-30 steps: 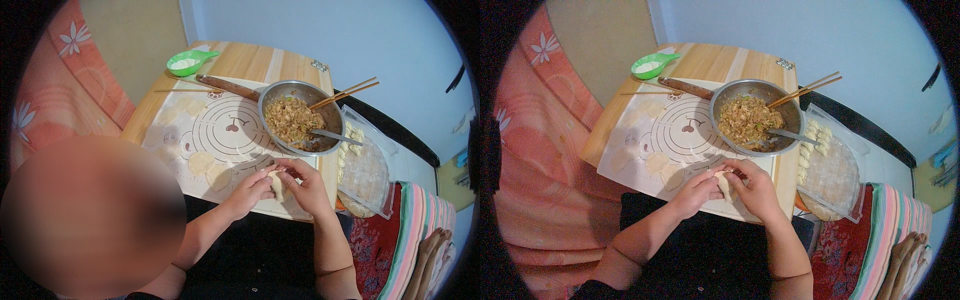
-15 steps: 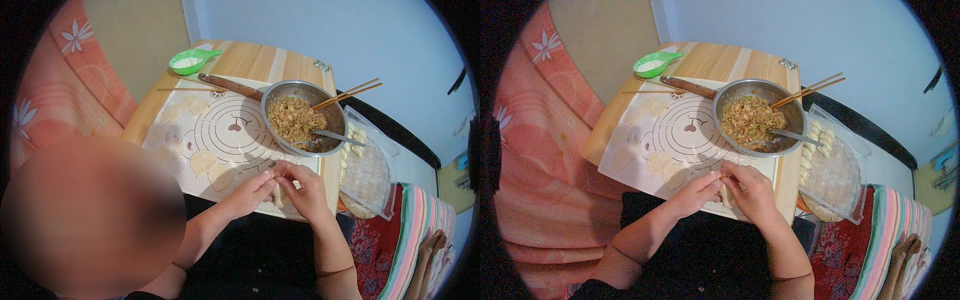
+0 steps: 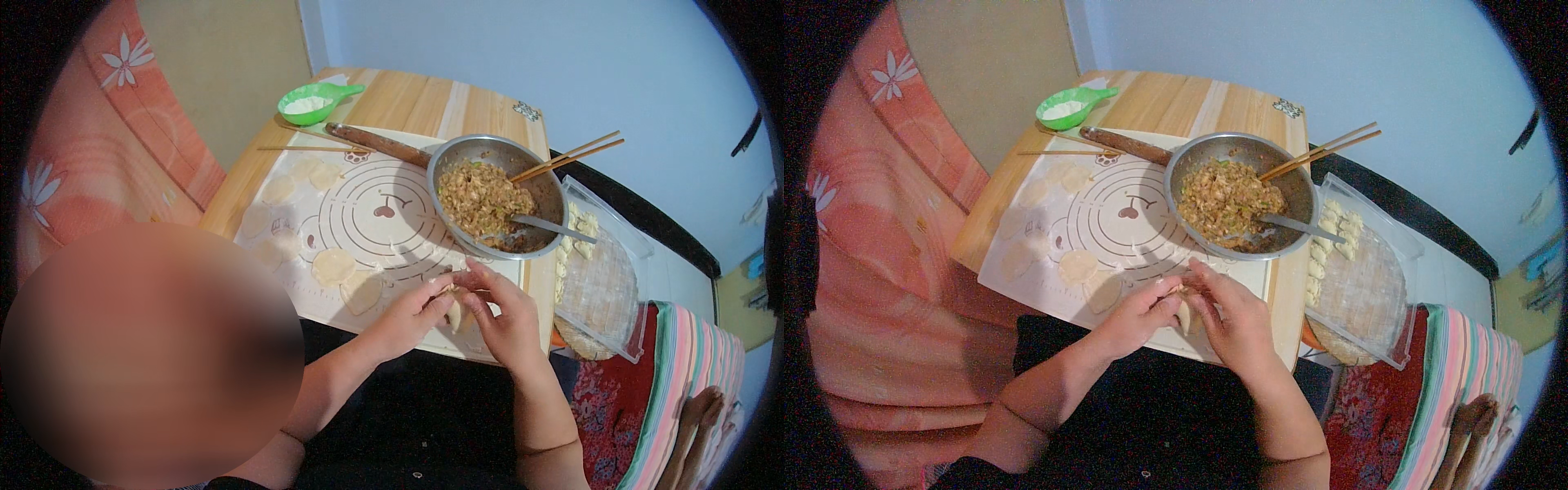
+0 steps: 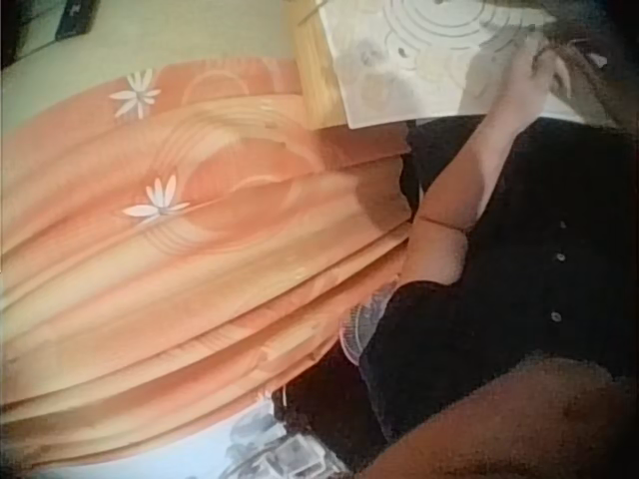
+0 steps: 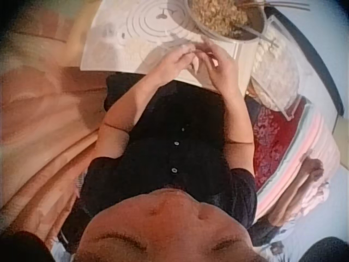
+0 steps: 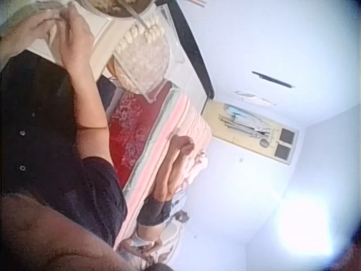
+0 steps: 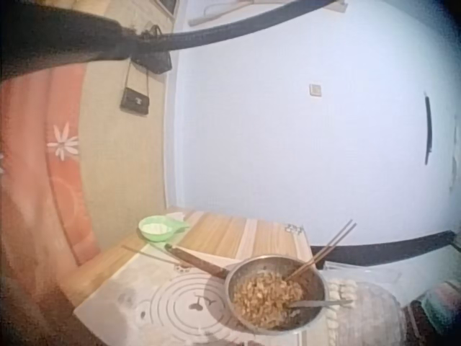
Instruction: The person assembles dumplings by placing a spoonful of filling onto a round dough wrapper and folding the edges to seal it. They repeat this process multiple times, placing the finished dumplings onto a nearby tray.
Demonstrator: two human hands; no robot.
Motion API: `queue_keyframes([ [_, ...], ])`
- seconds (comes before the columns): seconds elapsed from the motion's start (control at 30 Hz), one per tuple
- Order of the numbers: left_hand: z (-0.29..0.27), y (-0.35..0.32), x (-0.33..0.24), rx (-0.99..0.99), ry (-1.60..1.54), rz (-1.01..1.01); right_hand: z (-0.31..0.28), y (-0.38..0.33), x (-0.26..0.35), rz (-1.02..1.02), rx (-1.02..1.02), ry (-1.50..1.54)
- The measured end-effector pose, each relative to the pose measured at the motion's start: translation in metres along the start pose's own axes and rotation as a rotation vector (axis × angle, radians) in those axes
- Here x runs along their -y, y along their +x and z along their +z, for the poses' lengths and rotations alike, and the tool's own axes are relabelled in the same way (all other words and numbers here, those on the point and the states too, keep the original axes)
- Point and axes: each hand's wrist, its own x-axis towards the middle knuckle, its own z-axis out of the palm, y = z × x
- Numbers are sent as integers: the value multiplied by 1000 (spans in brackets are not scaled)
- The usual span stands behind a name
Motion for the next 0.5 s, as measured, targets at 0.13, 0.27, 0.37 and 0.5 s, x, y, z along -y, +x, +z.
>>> queue_keyframes([
  [0.13, -1, 2, 2, -37, 16, 36, -1, 0, 2, 78, -2, 7],
  [0.27, 1, -1, -10, 24, 182, -42, -2, 0, -1, -43, 43, -154],
  [0.37, 4, -2, -1, -37, 184, 114, 2, -1, -4, -63, 14, -141],
  [0.5, 2, 0, -8, -68, 90, 42, 3, -1, 4, 60, -47, 32],
])
